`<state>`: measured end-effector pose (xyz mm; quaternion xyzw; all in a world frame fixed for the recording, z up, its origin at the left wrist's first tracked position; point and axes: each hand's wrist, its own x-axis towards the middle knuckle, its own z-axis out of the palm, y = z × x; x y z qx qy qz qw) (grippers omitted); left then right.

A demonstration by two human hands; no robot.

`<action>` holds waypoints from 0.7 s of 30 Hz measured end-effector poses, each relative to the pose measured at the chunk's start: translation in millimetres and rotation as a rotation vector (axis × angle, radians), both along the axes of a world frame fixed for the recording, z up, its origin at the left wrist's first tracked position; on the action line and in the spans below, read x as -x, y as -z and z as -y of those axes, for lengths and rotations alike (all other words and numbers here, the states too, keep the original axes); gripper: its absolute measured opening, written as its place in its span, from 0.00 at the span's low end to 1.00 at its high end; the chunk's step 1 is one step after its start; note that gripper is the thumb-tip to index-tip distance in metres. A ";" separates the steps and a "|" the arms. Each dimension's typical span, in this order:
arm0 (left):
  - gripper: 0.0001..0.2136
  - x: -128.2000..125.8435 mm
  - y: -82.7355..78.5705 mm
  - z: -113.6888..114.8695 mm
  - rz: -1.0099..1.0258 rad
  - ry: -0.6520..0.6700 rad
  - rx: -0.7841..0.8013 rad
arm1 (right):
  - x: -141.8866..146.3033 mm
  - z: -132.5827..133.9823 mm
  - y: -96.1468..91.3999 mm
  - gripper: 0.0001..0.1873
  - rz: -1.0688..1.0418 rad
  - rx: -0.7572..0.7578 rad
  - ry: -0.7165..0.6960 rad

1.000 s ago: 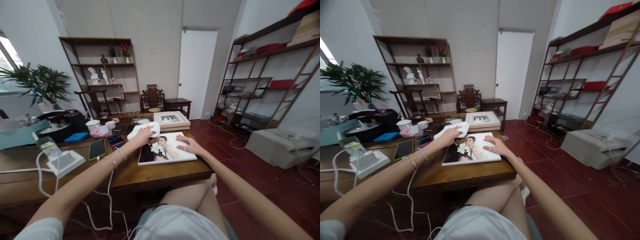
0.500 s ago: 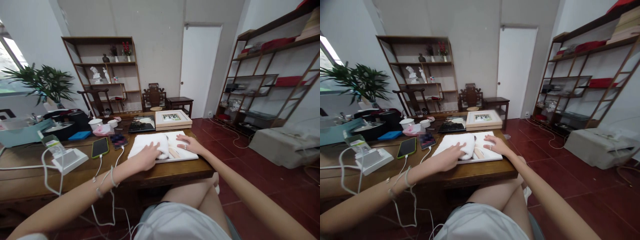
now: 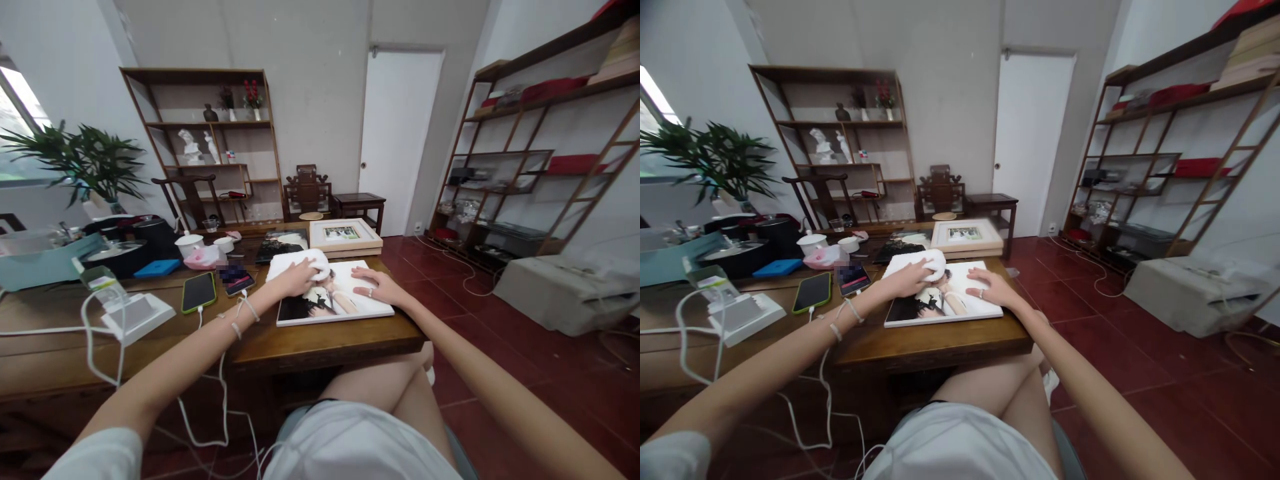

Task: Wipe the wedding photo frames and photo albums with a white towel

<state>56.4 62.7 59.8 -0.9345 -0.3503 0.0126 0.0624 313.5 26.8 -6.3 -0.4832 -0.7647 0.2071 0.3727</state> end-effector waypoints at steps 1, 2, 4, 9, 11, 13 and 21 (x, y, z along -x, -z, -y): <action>0.17 0.9 2.7 -8.9 0.005 0.000 -0.009 | 0.2 0.2 -0.2 0.26 0.001 0.002 0.004; 0.16 2.0 5.4 -14.7 0.005 -0.007 -0.024 | 0.4 0.4 -0.3 0.26 0.002 0.004 0.008; 0.16 3.5 10.2 -16.8 -0.008 -0.020 -0.055 | 0.9 0.6 -0.6 0.26 0.000 0.007 0.013; 0.18 2.2 10.4 34.7 -0.042 0.013 -0.059 | 1.3 0.7 -0.7 0.26 0.005 -0.005 0.008; 0.19 0.5 7.6 71.2 -0.069 0.061 -0.053 | 1.3 1.0 -0.7 0.25 0.015 -0.016 0.005; 0.19 -1.3 5.4 104.4 -0.081 0.128 -0.054 | 1.3 1.5 -0.8 0.24 0.019 -0.030 0.001; 0.16 -10.8 -0.3 77.3 -0.058 0.082 -0.064 | 1.2 1.8 -2.0 0.24 0.004 -0.020 0.002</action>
